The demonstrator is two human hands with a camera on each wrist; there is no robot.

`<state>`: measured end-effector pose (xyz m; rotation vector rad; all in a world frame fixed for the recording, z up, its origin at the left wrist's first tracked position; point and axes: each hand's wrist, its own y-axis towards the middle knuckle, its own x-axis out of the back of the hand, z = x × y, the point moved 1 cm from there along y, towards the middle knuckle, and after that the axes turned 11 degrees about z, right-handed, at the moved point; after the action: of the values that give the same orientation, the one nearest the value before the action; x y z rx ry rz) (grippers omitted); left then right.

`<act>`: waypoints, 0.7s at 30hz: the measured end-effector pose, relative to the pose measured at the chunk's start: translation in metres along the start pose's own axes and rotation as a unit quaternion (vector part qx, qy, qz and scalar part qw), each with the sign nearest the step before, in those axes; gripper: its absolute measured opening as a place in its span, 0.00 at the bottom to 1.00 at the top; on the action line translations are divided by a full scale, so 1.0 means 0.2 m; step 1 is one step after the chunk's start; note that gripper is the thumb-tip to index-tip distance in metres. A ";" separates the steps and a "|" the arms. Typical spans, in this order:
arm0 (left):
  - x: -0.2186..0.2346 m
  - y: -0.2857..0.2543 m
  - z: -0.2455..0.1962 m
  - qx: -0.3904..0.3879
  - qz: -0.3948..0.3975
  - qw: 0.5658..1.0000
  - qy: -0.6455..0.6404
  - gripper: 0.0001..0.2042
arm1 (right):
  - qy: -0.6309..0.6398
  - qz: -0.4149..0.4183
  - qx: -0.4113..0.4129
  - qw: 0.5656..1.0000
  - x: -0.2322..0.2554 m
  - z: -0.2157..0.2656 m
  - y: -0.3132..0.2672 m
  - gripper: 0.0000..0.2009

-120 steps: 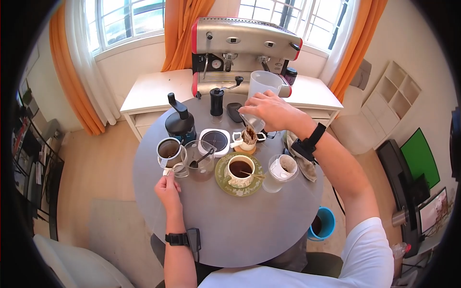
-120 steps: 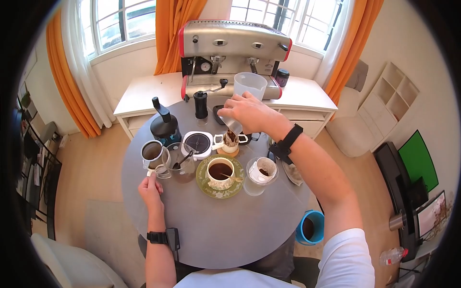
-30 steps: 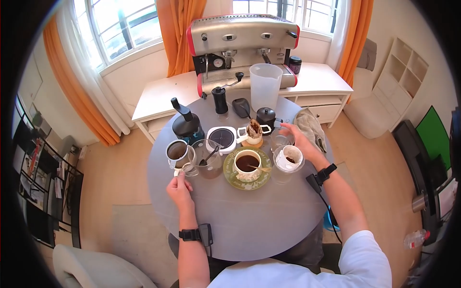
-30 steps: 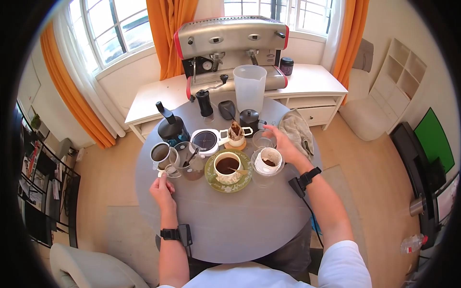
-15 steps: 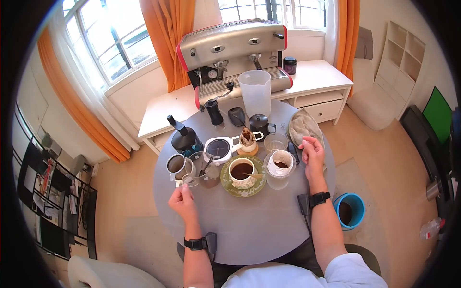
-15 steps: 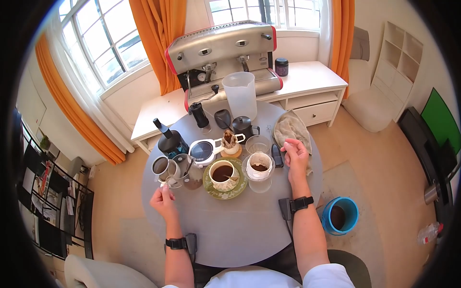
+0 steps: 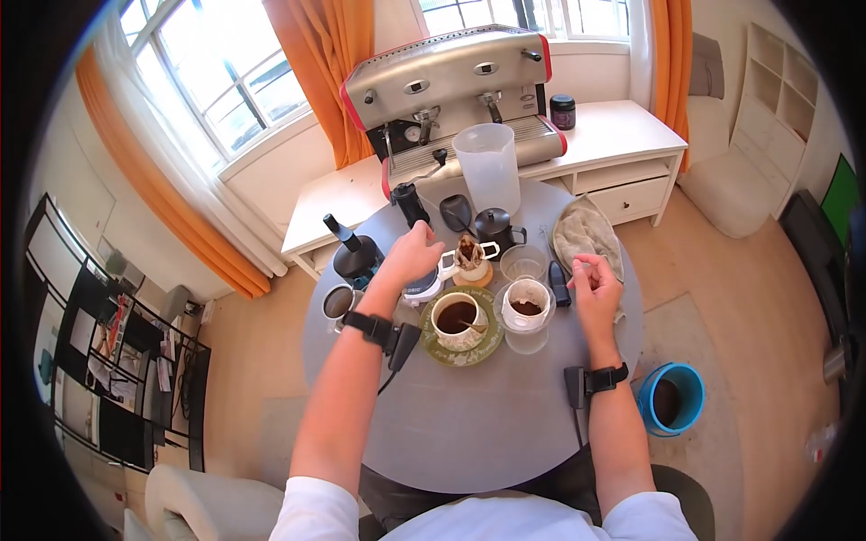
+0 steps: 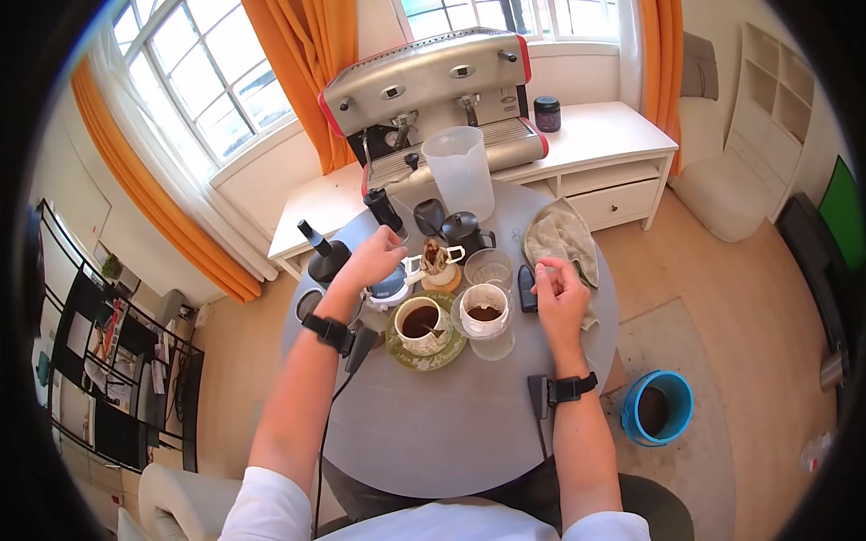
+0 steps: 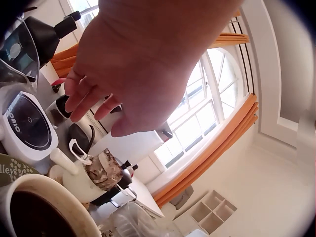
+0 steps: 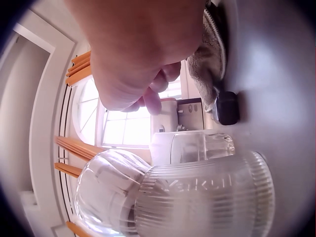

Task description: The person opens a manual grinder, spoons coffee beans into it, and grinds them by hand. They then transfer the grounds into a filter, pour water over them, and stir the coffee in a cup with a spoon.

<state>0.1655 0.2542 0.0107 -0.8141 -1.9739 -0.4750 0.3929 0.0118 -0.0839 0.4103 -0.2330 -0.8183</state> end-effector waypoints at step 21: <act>-0.11 0.18 -0.38 0.143 0.111 0.979 0.095 0.56 | 0.001 -0.008 -0.008 1.000 0.02 -0.06 0.00 0.05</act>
<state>0.2451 0.2243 0.0306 -0.7633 -1.7019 -0.1269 0.4002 0.0126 -0.0940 0.3986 -0.2213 -0.8343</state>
